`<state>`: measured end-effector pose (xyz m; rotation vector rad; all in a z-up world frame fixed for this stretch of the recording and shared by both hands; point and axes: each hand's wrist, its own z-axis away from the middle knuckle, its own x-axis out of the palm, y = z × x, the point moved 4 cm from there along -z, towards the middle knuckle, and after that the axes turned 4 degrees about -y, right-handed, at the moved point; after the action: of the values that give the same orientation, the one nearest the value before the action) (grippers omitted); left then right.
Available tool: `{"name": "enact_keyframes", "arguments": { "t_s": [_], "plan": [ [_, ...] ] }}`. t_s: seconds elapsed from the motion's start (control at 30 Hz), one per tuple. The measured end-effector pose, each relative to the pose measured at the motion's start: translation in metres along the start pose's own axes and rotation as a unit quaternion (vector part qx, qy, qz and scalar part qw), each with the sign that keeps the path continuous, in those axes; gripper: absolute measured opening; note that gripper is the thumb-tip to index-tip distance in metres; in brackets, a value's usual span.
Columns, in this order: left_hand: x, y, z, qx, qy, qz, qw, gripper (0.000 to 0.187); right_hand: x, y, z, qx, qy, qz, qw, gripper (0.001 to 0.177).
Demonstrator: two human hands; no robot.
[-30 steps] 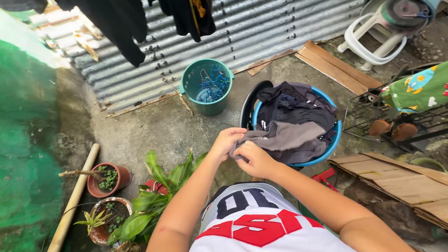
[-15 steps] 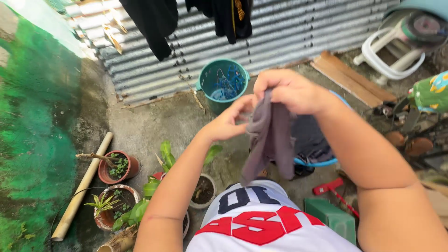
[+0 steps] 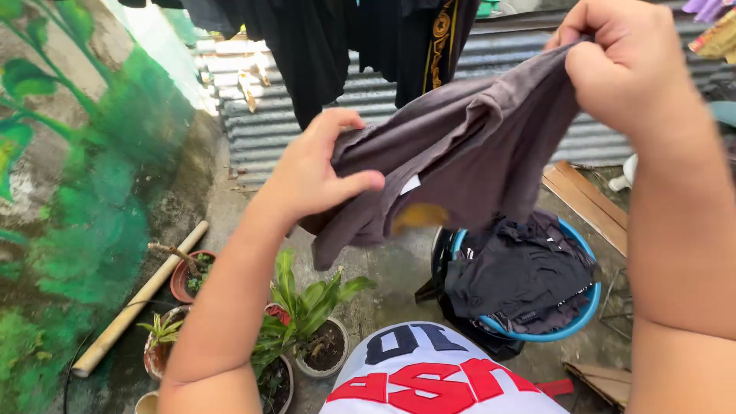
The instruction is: Hanging various clothes and undergarments on a line and multi-clip hangers.
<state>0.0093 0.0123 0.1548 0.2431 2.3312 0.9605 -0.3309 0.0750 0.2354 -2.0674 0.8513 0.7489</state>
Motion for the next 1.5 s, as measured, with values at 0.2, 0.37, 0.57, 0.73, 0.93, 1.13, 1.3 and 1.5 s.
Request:
{"name": "enact_keyframes", "arguments": {
  "t_s": [0.2,0.37,0.57,0.73,0.93,1.13,1.3,1.5],
  "plan": [
    [-0.048,-0.020,-0.008,0.052,0.011,-0.352,0.935,0.042,0.058,0.032,-0.021,0.003,0.075,-0.281,0.957,0.016],
    [0.015,0.004,0.018,0.028,0.311,-0.279,0.908,0.035,0.088,-0.065,-0.046,-0.154,0.093,0.016,0.984,0.006],
    [0.106,-0.111,0.050,-0.179,0.293,0.056,0.938,0.031,0.131,-0.070,-0.089,-0.143,0.034,0.003,0.989,0.006],
    [0.036,-0.160,0.067,-0.206,0.177,0.096,0.957,0.029,0.131,-0.006,-0.105,-0.041,-0.002,-0.093,0.995,0.014],
    [-0.049,-0.080,0.028,-0.134,0.149,0.005,0.980,0.020,0.135,0.012,-0.095,-0.066,-0.100,-0.125,0.985,0.031],
    [-0.078,0.017,0.016,-0.002,0.075,-0.213,0.974,0.023,0.129,-0.035,-0.082,-0.177,-0.039,0.098,0.978,0.036],
    [-0.089,-0.003,0.050,0.061,0.013,-0.398,0.915,0.019,0.129,-0.057,-0.073,-0.148,0.050,0.244,0.957,0.061],
    [-0.078,-0.084,0.091,-0.122,0.217,-0.401,0.882,0.036,0.176,-0.047,-0.061,-0.196,0.058,0.283,0.937,0.051]
  ]
}}
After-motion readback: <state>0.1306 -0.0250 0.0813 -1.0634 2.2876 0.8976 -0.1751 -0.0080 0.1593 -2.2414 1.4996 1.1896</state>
